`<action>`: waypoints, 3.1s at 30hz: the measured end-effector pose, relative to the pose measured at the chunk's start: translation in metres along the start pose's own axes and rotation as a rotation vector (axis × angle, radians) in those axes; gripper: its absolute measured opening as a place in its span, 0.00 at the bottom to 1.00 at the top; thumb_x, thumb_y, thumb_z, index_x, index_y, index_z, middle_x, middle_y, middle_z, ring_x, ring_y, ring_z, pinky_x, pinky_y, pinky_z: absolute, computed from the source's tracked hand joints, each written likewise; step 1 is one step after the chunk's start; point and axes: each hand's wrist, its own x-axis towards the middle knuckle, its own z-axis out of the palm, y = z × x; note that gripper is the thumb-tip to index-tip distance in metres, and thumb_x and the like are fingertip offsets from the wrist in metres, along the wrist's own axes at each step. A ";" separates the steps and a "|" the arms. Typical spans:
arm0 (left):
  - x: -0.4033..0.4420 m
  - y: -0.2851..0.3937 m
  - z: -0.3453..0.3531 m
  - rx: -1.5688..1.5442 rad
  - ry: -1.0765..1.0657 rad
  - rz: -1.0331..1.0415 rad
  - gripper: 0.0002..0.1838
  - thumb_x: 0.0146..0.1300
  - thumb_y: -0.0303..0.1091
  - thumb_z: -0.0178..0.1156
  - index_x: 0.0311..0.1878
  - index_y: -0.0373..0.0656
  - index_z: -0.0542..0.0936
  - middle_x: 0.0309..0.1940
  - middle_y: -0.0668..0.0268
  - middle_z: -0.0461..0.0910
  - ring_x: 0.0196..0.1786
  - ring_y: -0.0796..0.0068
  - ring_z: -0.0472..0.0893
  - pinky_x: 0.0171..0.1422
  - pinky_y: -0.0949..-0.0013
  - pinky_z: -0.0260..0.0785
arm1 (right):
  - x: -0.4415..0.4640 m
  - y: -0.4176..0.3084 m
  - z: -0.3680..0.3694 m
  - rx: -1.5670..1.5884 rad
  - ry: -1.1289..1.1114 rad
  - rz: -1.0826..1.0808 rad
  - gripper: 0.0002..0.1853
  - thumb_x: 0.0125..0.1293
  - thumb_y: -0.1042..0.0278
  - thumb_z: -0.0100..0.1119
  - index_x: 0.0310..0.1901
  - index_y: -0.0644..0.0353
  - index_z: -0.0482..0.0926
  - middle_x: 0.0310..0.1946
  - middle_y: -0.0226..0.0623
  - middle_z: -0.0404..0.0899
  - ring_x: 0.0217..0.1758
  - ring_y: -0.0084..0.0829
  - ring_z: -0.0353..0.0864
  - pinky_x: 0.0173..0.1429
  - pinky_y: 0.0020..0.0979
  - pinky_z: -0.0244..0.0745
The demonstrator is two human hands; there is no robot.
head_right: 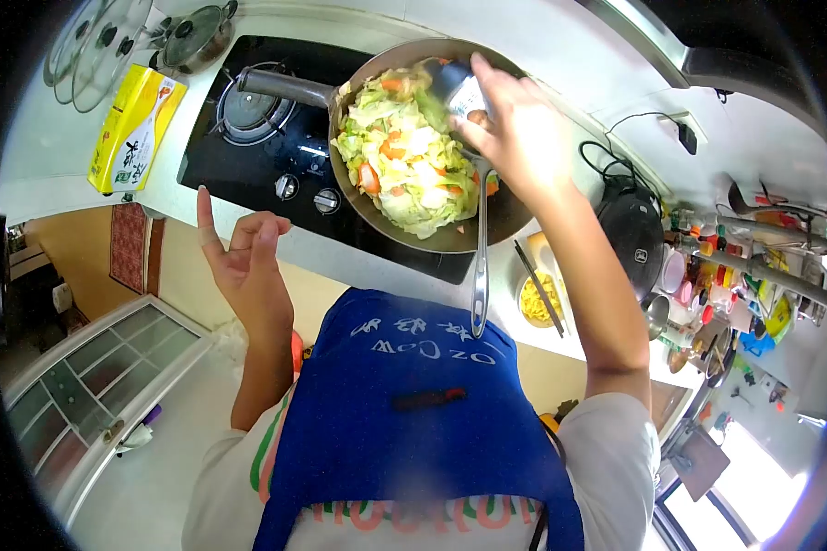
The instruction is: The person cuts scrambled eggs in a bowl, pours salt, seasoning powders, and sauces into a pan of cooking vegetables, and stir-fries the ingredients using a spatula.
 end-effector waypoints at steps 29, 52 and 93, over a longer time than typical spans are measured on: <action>-0.012 -0.002 -0.002 0.008 -0.037 0.022 0.47 0.68 0.25 0.64 0.82 0.42 0.44 0.37 0.59 0.82 0.43 0.74 0.81 0.58 0.71 0.70 | -0.092 -0.029 -0.042 0.140 -0.034 0.124 0.39 0.53 0.60 0.77 0.68 0.56 0.74 0.50 0.37 0.84 0.38 0.36 0.78 0.44 0.34 0.77; -0.070 0.006 0.028 0.226 -0.063 0.074 0.44 0.68 0.24 0.61 0.82 0.45 0.49 0.35 0.63 0.82 0.33 0.81 0.70 0.45 0.75 0.63 | -0.130 0.023 -0.033 0.811 0.455 0.201 0.46 0.56 0.71 0.78 0.71 0.60 0.56 0.61 0.45 0.67 0.63 0.36 0.75 0.69 0.36 0.71; -0.395 -0.035 0.382 0.413 -0.357 0.041 0.43 0.70 0.25 0.59 0.82 0.42 0.47 0.33 0.62 0.81 0.32 0.80 0.72 0.44 0.76 0.64 | -0.501 0.557 -0.237 -0.003 -0.138 0.626 0.27 0.67 0.54 0.66 0.62 0.58 0.74 0.52 0.50 0.81 0.53 0.52 0.82 0.56 0.43 0.78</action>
